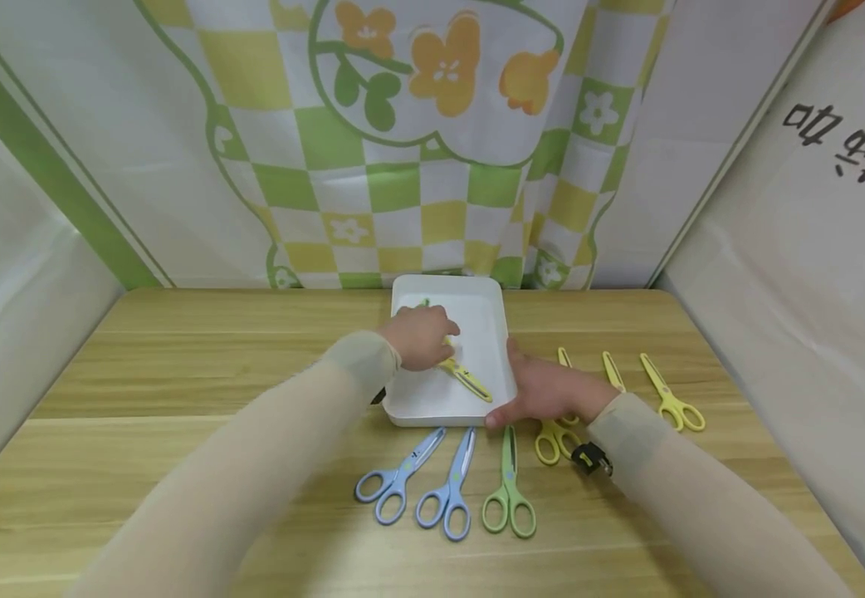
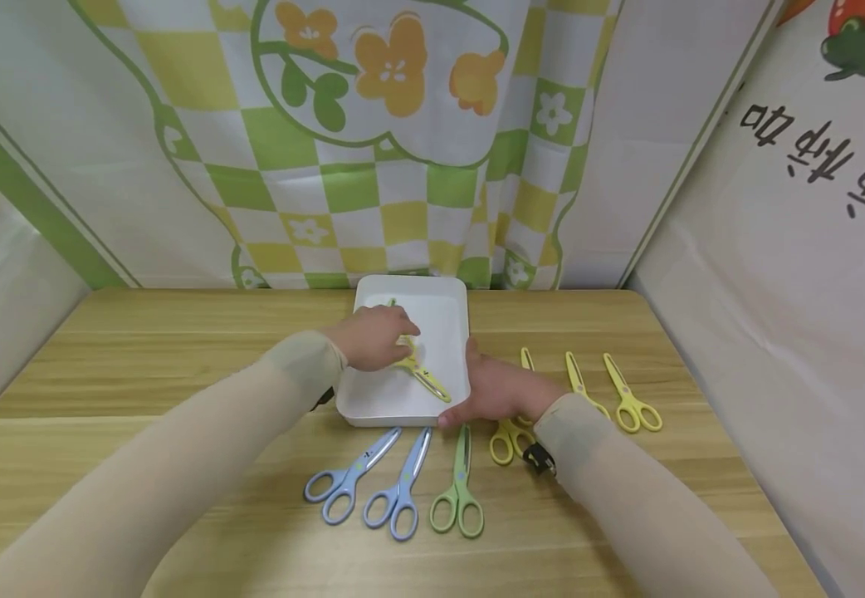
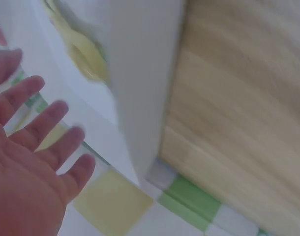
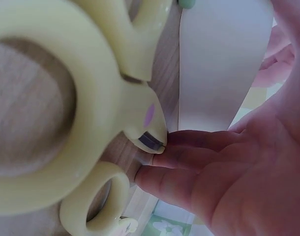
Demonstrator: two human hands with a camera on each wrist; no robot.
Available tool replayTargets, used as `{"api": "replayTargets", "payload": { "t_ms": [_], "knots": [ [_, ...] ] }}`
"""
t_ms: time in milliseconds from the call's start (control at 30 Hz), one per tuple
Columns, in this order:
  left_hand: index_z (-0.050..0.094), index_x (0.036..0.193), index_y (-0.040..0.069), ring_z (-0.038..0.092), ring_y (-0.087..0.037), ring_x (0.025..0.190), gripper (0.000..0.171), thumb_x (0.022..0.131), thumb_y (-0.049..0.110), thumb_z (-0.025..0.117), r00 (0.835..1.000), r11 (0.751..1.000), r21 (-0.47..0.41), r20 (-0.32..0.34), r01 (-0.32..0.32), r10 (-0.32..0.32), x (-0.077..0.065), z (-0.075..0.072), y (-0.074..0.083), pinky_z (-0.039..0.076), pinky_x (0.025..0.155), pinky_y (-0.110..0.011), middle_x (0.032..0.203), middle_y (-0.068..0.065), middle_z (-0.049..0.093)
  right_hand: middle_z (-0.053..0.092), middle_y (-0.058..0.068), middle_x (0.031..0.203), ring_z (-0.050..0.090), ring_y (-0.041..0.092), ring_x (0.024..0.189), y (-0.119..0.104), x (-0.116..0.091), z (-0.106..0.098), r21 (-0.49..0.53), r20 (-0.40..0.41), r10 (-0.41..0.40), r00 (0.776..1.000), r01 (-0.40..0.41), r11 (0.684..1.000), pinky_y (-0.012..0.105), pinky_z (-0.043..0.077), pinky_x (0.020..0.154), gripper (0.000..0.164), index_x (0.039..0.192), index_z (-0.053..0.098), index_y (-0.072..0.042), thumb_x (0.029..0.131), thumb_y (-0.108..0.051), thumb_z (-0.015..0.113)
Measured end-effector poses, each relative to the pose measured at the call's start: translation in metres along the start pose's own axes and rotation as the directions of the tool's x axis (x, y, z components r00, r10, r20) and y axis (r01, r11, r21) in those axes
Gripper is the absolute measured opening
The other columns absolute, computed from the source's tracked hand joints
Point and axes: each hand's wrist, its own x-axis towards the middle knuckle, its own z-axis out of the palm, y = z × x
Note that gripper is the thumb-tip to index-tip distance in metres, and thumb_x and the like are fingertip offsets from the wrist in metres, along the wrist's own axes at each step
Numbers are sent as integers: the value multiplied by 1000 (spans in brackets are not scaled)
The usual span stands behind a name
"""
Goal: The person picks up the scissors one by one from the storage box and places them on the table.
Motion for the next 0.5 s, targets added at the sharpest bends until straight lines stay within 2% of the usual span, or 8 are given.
{"api": "replayTargets", "payload": {
  "t_ms": [133, 233, 300, 367, 500],
  "knots": [
    [57, 143, 22, 26, -39, 144, 41, 103, 27, 54, 998, 995, 71, -2, 64, -64, -3, -7, -8, 24, 112, -57, 155, -13, 38, 8, 36, 157, 30, 40, 140, -1, 0, -1, 5, 6, -5, 1000, 5, 1000, 48, 28, 112, 143, 150, -17, 10, 74, -58, 83],
    [57, 143, 29, 11, -42, 147, 40, 103, 27, 54, 996, 991, 105, 30, 79, -83, -5, -10, -10, 15, 115, -58, 162, -13, 24, 7, 36, 157, 29, 40, 140, -2, -1, -2, 12, 9, -8, 1000, 7, 1000, 48, 27, 112, 142, 150, -17, 10, 74, -57, 83],
    [58, 142, 31, 7, -42, 148, 40, 104, 24, 53, 994, 990, 120, 59, 79, -87, -7, -13, -7, 12, 115, -57, 163, -13, 20, 8, 36, 157, 30, 40, 140, -3, -1, -2, 19, 6, -16, 1000, 16, 1000, 49, 27, 112, 142, 151, -16, 10, 74, -56, 83],
    [59, 141, 33, 7, -42, 148, 39, 104, 21, 52, 993, 987, 146, 89, 68, -82, -6, -14, -5, 11, 116, -57, 163, -12, 21, 9, 36, 157, 30, 40, 140, -4, -1, -2, 24, 5, -28, 1000, 28, 999, 49, 27, 112, 141, 151, -15, 10, 74, -54, 84],
    [66, 134, 30, 28, -36, 142, 34, 103, 20, 55, 994, 989, 146, 96, 35, -49, -3, -15, -1, 16, 114, -55, 149, -9, 46, 11, 36, 157, 31, 39, 139, -3, -1, -2, 36, 0, -37, 999, 37, 999, 49, 28, 112, 141, 151, -15, 9, 74, -53, 85]
  ]
}}
